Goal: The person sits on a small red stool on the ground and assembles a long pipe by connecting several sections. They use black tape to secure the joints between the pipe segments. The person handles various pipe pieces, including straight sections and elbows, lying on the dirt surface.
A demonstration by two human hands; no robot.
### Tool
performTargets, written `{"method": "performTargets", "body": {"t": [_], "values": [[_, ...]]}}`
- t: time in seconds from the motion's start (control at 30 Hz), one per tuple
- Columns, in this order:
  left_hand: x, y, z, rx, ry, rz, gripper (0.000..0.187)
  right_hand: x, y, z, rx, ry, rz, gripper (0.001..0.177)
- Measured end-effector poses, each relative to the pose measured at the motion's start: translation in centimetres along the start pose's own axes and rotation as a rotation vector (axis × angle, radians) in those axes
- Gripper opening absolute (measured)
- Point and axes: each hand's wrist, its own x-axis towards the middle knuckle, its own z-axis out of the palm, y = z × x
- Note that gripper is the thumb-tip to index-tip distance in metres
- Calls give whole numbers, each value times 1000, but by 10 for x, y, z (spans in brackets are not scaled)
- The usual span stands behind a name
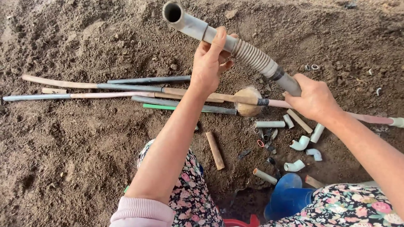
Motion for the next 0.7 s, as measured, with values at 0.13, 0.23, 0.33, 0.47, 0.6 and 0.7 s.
{"method": "performTargets", "body": {"t": [0.13, 0.23, 0.33, 0.47, 0.6, 0.7], "values": [[-19, -4, 19, 283, -99, -61, 74, -9, -34, -7, 68, -44, 22, 17], [16, -63, -6, 112, -7, -11, 64, 24, 13, 37, 11, 210, -120, 19], [5, -42, 1, 123, 9, 40, 63, 23, 2, 26, -70, 168, -111, 21], [-1, -38, 5, 169, 10, 60, 57, 22, 3, 27, -99, 179, -104, 21], [-8, -39, 7, 158, 1, 15, 66, 28, 12, 33, -111, 186, -112, 23], [-9, -37, 14, 185, 46, 57, 62, 22, 1, 22, -147, 182, -116, 26]]}}
